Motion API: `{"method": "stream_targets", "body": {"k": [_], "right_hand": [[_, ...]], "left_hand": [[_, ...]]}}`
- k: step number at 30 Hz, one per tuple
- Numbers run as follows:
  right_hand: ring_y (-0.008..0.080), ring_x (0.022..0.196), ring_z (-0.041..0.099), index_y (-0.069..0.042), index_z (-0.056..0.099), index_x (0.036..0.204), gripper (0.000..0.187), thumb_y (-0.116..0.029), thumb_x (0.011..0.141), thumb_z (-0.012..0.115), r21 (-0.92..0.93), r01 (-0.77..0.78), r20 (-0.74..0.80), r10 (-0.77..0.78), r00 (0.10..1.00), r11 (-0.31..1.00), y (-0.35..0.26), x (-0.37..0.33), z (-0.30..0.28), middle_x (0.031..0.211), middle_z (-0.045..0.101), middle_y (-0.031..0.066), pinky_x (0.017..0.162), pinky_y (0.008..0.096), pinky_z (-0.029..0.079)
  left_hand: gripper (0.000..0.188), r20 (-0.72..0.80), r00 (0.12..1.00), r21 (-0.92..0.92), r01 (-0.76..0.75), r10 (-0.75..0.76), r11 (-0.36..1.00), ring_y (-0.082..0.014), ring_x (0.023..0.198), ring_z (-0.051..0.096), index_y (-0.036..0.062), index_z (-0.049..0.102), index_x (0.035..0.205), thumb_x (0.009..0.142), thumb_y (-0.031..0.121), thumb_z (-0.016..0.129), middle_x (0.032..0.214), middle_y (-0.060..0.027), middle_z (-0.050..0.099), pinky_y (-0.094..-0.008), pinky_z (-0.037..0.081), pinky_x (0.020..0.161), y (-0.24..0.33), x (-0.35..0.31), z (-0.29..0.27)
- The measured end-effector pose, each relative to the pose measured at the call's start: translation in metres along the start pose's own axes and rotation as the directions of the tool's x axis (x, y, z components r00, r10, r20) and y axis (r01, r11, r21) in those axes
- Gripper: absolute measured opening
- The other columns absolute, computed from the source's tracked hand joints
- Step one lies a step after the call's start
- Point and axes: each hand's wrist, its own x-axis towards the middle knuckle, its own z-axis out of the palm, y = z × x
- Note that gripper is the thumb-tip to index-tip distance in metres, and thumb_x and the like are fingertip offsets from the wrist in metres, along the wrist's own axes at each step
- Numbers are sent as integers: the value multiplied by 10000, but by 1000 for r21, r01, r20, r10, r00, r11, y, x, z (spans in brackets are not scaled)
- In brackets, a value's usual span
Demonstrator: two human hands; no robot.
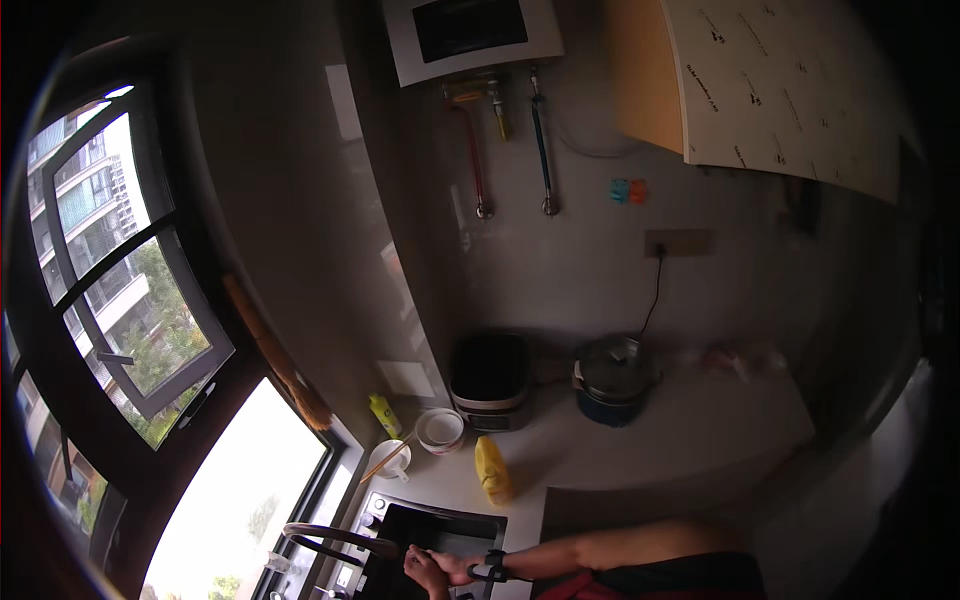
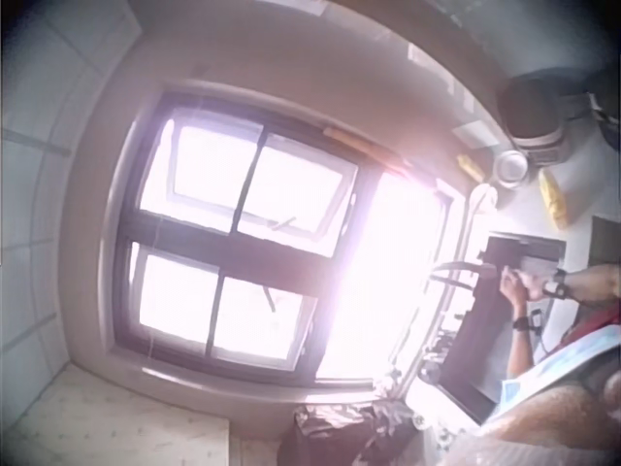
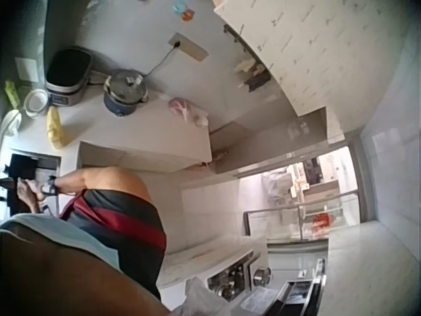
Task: The person is cleaning the kitchen walls and cabinet doors with a cloth.
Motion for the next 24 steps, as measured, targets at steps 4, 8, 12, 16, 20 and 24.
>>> {"method": "stream_targets", "body": {"k": [4,8,12,16,20,24], "right_hand": [[180,1298,518,-185,511,1429,547,-454,956,562,-3,-8,8,8,1000,1000,0,1,-3,1410,552,25,1118,401,389],[175,1291,522,-185,518,1422,528,-424,957,586,-24,-35,23,35,999,999,6,3,-3,1400,559,22,1113,396,394],[169,1284,526,-185,525,1415,511,-394,957,610,-38,-26,9,26,1000,999,5,1,-9,1390,566,18,1109,391,399],[163,1276,530,-185,532,1408,496,-365,958,634,-56,-13,-8,12,1000,998,11,-4,-13,1381,573,15,1105,386,403],[157,1269,535,-185,539,1401,482,-335,959,658,-92,22,-47,-27,999,996,23,-8,-12,1371,580,11,1100,381,408],[151,1262,539,-185,546,1394,472,-305,959,682,-183,68,-107,-88,990,981,48,-8,-10,1361,587,7,1096,376,413]], "left_hand": [[508,19,999,88,45,-47,995,-294,632,615,-86,656,847,1057,343,482,679,-192,624,-436,471,611,-26,7,0],[531,216,880,25,429,-424,903,-343,1116,600,39,449,1460,1006,239,638,1370,-290,538,-334,537,940,-66,7,-28],[473,195,903,19,386,-382,922,-341,1089,600,33,463,1403,1011,243,623,1328,-280,548,-340,532,919,-57,3,-25],[418,197,896,11,404,-398,915,-338,1062,600,28,477,1346,1015,248,609,1286,-269,558,-346,527,898,-50,1,-31],[368,225,888,-3,411,-400,912,-336,1035,599,23,491,1289,1020,252,594,1244,-259,568,-352,522,877,-50,-8,-39],[325,249,887,-34,409,-389,912,-333,1008,599,18,505,1232,1025,257,579,1202,-248,578,-358,517,855,-55,-23,-56]]}}
